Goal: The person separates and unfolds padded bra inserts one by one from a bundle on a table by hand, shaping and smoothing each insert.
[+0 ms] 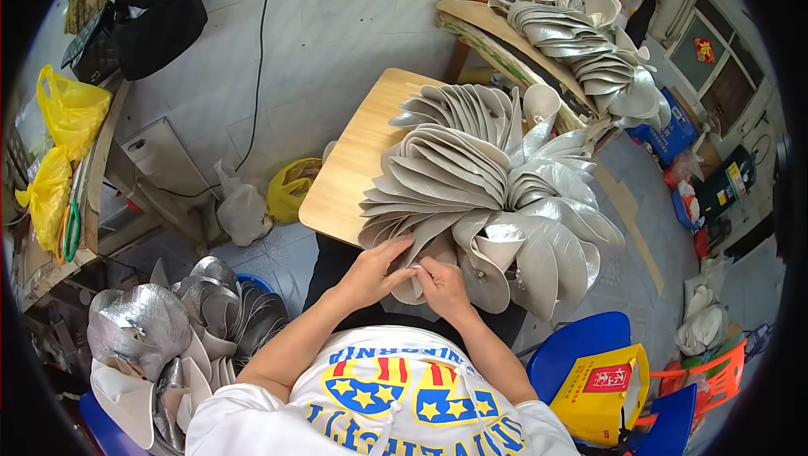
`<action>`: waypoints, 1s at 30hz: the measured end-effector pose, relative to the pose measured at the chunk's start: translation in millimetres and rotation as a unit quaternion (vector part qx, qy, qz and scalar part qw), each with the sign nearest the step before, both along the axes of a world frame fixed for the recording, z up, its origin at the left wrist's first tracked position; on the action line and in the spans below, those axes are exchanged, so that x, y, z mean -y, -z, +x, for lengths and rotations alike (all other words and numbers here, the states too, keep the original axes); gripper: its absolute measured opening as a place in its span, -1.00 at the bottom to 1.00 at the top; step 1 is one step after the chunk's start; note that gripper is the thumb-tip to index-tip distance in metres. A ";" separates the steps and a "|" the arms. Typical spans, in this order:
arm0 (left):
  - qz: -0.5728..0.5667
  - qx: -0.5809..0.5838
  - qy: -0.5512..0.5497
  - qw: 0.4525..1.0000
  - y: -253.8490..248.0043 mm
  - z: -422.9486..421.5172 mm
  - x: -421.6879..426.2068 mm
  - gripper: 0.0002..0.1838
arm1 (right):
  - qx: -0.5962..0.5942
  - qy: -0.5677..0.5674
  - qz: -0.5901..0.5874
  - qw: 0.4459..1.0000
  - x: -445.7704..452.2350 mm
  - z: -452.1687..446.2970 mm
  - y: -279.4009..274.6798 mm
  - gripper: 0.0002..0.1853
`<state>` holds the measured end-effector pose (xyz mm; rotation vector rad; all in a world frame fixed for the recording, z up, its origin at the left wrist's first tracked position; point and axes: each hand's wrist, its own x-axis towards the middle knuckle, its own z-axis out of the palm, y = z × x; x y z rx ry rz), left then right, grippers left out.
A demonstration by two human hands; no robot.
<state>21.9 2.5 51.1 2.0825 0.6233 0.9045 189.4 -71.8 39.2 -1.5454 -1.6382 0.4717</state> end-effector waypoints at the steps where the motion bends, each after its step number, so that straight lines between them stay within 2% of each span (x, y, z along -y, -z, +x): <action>1: 0.019 -0.004 0.009 1.000 1.1 -1.7 -2.4 -0.49 | -0.005 0.002 -0.002 1.000 -0.5 -1.2 -2.6 -0.79; 6: 0.106 -0.057 0.012 0.993 1.9 -2.8 -12.7 -0.69 | -0.010 0.010 0.010 1.000 -1.8 -3.0 -7.2 -0.74; 9: 0.038 -0.044 -0.042 0.997 15.9 -6.8 -34.5 -0.85 | -0.039 0.027 -0.017 0.999 6.8 9.7 -8.8 -0.76; 10: -0.005 -0.037 -0.061 0.997 13.8 -6.0 -42.4 -0.88 | -0.018 0.021 0.007 1.000 13.3 11.2 -20.7 -0.76; 13: 0.006 -0.017 -0.019 1.000 4.8 -0.7 -39.5 -0.88 | -0.070 0.044 -0.006 0.997 25.7 19.8 -11.9 -0.77; 14: -0.033 -0.011 -0.007 0.999 4.2 0.8 -37.5 -0.87 | -0.077 0.047 -0.017 0.996 26.3 23.9 -8.6 -0.76; 17: -0.142 0.003 0.028 0.989 0.6 5.2 -31.1 -0.79 | 0.012 0.054 -0.045 0.997 24.0 24.6 -17.8 -0.84; 19: -0.167 -0.001 0.031 0.985 -0.9 9.0 -20.1 -0.71 | 0.047 0.072 0.038 0.996 18.1 12.8 -18.9 -0.87; 20: -0.157 -0.015 0.006 0.987 -1.5 11.5 -15.3 -0.70 | 0.064 0.083 0.081 0.991 14.7 5.9 -20.2 -0.86; 21: -0.168 -0.003 -0.006 0.986 0.9 13.6 -11.2 -0.72 | 0.078 0.080 0.043 0.993 15.9 0.3 -27.4 -0.75; 23: -0.201 0.036 -0.004 0.979 2.6 15.4 -4.8 -0.73 | 0.133 0.091 0.073 0.984 15.7 -11.1 -36.3 -0.69; 26: -0.200 0.060 -0.025 0.978 4.4 19.4 -0.6 -0.76 | 0.175 0.096 -0.013 0.980 9.5 -10.9 -45.5 -0.70; 29: -0.204 0.039 -0.050 0.977 -9.2 27.5 2.2 -0.82 | 0.165 0.061 -0.050 0.983 -4.8 -1.8 -38.3 -0.78; 30: -0.152 0.008 -0.096 0.984 -18.9 31.9 3.5 -0.80 | 0.153 0.050 -0.043 0.986 -8.3 -0.9 -34.1 -0.80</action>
